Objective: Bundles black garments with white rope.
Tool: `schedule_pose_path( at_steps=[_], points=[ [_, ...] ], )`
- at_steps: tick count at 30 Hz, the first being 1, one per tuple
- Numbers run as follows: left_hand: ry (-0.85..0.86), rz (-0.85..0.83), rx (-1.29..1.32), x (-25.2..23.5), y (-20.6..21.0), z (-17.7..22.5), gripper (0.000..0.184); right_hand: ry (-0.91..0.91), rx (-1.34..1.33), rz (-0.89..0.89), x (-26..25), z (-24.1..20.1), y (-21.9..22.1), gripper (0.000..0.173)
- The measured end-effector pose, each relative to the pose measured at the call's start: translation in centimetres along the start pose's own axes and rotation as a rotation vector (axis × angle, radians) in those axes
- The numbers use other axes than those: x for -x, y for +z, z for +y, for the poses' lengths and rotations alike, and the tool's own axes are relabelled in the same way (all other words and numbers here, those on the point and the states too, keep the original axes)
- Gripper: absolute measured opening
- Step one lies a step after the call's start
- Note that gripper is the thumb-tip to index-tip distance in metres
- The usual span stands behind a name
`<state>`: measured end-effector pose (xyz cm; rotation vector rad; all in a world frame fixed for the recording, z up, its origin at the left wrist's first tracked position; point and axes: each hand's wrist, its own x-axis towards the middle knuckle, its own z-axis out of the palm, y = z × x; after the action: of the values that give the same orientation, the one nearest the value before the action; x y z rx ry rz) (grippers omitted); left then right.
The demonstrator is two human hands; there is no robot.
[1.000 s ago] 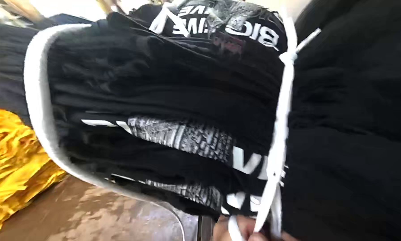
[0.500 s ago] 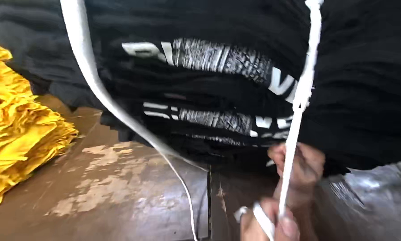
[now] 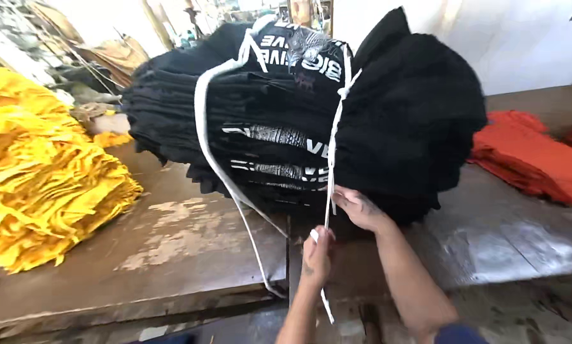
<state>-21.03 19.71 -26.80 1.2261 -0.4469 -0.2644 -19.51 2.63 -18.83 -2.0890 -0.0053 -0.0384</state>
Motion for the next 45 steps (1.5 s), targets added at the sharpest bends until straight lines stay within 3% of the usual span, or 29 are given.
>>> schedule_pose_path(
  at_steps=[2,5,8,13,17,19,21,25,27,31,33,35,38,42,45],
  points=[
    [0.013,0.008,-0.081,0.9,0.7,1.3,0.035,0.087,0.275,-0.006,2.7,-3.1,-1.2,0.049],
    [0.044,0.052,-0.134,1.5,2.1,2.4,0.037,0.076,0.151,0.236,2.8,-6.7,-1.9,0.044],
    [0.043,0.117,-0.168,2.8,3.7,3.2,0.037,0.207,0.107,0.329,-0.6,-7.1,-1.2,0.048],
    [0.022,0.156,-0.149,2.7,5.7,3.2,0.039,0.233,0.344,0.272,-1.1,-8.5,-2.0,0.038],
    [0.012,0.275,0.000,2.4,6.3,3.1,0.042,0.031,0.569,0.223,-1.7,-6.8,-3.3,0.034],
    [0.052,0.309,0.346,3.1,3.9,4.1,0.044,-0.085,0.573,0.220,-2.2,-5.2,-4.1,0.031],
    [0.015,0.285,0.546,5.3,-1.0,5.5,0.042,-0.177,0.547,0.227,-2.5,-4.1,-4.6,0.028],
    [-0.144,0.298,0.213,12.7,-11.6,6.4,0.033,-0.301,0.564,0.206,-3.5,-3.2,-5.8,0.027],
    [0.008,0.264,0.160,14.2,-12.8,7.7,0.026,-0.354,0.585,0.194,-4.0,-3.0,-6.2,0.028],
    [0.576,0.210,0.209,8.9,-6.4,12.6,0.025,-0.429,0.584,0.184,-4.6,-2.3,-6.8,0.029],
    [0.708,0.144,0.349,4.4,-3.1,13.1,0.022,-0.450,0.582,0.182,-4.6,-2.1,-6.9,0.028],
    [0.653,0.165,0.376,0.3,-0.3,12.1,0.020,-0.454,0.588,0.183,-4.8,-2.2,-7.1,0.028],
    [0.371,0.333,0.383,-4.3,2.8,7.3,0.013,-0.479,0.603,0.198,-4.7,-2.1,-7.3,0.026],
    [0.121,0.456,0.255,-9.0,4.0,0.2,0.011,-0.510,0.609,0.213,-5.2,-1.9,-7.4,0.025],
    [0.038,0.515,0.100,-10.6,4.1,-2.6,0.008,-0.529,0.620,0.229,-5.4,-1.5,-7.4,0.025]
  ],
)
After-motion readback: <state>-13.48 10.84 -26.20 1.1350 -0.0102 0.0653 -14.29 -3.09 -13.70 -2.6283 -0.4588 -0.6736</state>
